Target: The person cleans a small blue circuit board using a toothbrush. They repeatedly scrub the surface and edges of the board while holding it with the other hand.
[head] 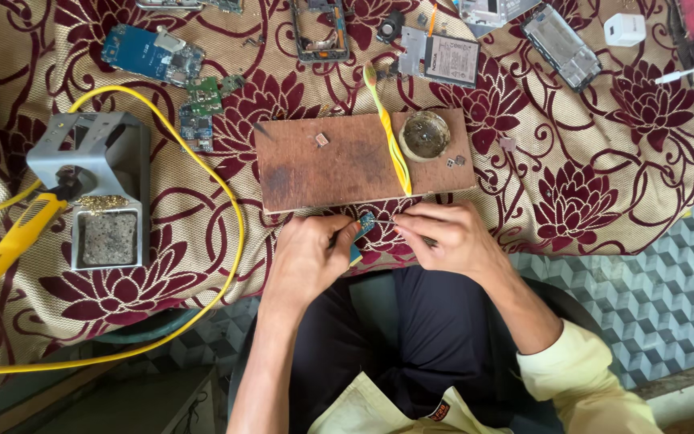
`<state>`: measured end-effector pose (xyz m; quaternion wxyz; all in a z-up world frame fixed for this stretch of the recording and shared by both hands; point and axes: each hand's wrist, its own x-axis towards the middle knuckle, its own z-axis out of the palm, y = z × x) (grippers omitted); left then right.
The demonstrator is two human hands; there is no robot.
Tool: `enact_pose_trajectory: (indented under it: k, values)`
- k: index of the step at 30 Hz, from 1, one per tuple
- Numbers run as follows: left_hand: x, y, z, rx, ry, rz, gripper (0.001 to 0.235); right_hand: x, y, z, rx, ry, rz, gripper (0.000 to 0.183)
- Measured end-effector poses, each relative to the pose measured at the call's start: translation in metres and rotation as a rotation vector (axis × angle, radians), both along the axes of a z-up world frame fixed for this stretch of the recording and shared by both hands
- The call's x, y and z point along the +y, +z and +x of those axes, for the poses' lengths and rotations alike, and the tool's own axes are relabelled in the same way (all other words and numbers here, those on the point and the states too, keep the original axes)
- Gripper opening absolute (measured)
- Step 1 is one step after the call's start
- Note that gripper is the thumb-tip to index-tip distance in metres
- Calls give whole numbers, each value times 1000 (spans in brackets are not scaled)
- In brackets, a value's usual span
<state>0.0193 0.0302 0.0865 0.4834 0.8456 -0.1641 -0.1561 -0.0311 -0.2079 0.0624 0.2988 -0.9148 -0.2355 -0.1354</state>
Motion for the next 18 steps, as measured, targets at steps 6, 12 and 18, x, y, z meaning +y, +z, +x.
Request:
enact_pose_trajectory:
  k: [6, 12, 18]
  values:
    - [-2, 0, 3, 53, 18, -14, 16, -12, -31, -3, -242, 40, -208, 11]
    - [-2, -5, 4, 131, 10, -14, 21, -11, -24, -5, -228, 75, -319, 40]
    - [-3, -12, 1, 47, 83, -4, 24, 21, -5, -4, -158, -84, -409, 58]
